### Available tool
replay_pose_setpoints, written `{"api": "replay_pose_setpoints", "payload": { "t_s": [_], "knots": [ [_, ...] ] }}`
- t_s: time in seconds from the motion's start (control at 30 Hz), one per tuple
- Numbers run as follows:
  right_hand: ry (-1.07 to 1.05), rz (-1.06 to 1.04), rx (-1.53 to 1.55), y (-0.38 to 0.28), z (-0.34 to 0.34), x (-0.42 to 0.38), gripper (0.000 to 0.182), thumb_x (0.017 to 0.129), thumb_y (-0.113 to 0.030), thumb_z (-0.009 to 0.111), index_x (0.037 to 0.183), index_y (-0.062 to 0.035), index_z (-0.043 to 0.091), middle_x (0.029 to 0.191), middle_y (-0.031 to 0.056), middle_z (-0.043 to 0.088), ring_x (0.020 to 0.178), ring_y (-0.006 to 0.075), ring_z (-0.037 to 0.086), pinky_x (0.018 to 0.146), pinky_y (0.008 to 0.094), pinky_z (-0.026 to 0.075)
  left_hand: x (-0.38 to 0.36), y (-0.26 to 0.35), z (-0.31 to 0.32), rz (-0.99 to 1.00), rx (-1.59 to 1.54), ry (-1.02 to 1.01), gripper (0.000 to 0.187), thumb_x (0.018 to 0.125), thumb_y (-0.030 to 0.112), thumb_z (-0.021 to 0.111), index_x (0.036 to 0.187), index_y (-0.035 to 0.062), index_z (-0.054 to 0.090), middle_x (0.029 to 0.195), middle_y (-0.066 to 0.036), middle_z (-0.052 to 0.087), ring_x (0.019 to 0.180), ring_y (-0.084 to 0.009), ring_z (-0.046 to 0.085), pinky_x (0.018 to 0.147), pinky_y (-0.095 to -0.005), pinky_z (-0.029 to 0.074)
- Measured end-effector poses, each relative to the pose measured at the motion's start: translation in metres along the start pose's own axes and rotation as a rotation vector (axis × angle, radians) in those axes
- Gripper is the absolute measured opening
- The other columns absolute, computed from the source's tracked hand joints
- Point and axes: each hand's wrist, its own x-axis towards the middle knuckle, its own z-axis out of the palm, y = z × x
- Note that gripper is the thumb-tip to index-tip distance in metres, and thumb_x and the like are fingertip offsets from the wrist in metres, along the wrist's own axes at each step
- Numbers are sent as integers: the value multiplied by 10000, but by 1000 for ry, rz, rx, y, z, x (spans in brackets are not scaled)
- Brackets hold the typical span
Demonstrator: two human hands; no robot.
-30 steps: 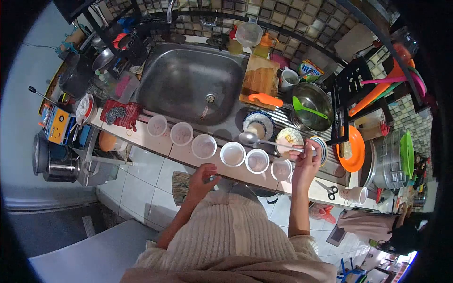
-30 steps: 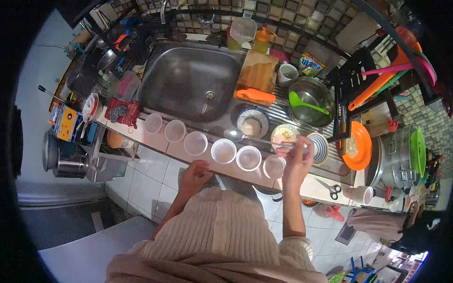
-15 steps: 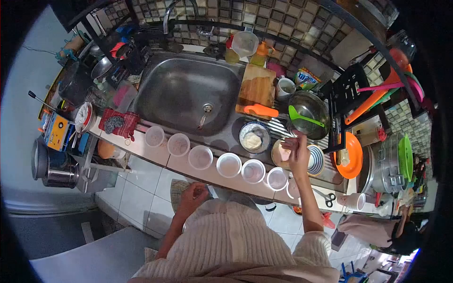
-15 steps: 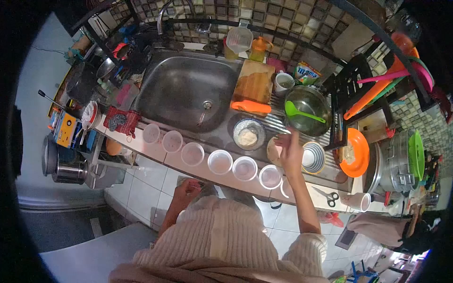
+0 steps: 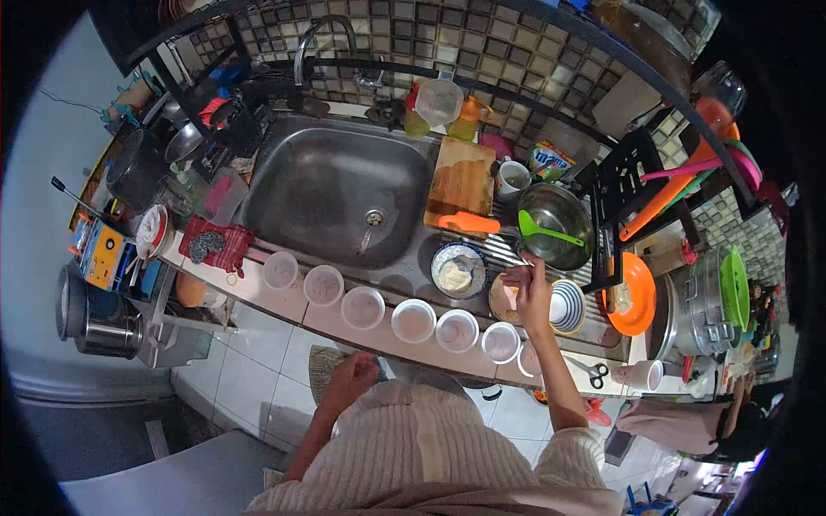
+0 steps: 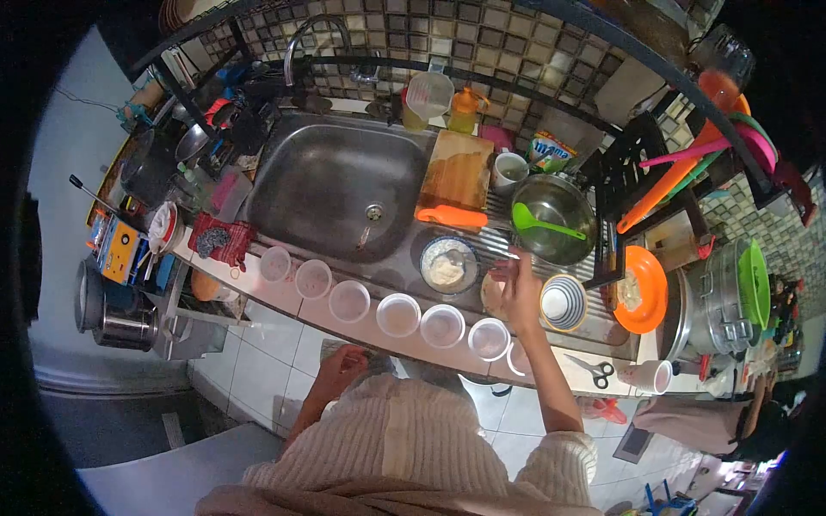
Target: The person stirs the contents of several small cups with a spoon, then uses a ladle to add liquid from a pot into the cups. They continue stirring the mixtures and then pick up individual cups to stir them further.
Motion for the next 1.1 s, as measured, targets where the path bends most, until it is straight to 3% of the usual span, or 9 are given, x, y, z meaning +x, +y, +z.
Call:
{"api": "replay_pose_setpoints", "payload": {
  "t_s": [0.17, 0.73, 1.1],
  "knots": [
    [22, 111, 56, -1, 3, 0, 200, 945, -107, 348, 1123, -27, 394, 807, 145, 629, 703, 208, 660, 614, 303, 517, 1, -2, 1, 54, 3, 9, 310, 791, 180, 635, 1040, 28, 532, 867, -101, 633, 800, -185, 624, 716, -306, 493],
    [214, 300, 601, -4, -16, -4, 217, 944, -124, 372, 1130, -15, 356, 821, 150, 580, 721, 243, 639, 613, 290, 538, -6, 7, 0, -8, 8, -4, 327, 797, 213, 633, 1037, 14, 537, 878, -110, 630, 823, -185, 617, 742, -312, 482],
    [352, 342, 591, -66, -57, -51, 243, 934, -180, 415, 1111, -14, 407, 830, 185, 604, 648, 221, 625, 585, 286, 513, -6, 5, 7, 16, 46, -70, 337, 808, 217, 622, 1059, 18, 519, 878, -109, 631, 816, -199, 624, 743, -318, 486]
  ]
}}
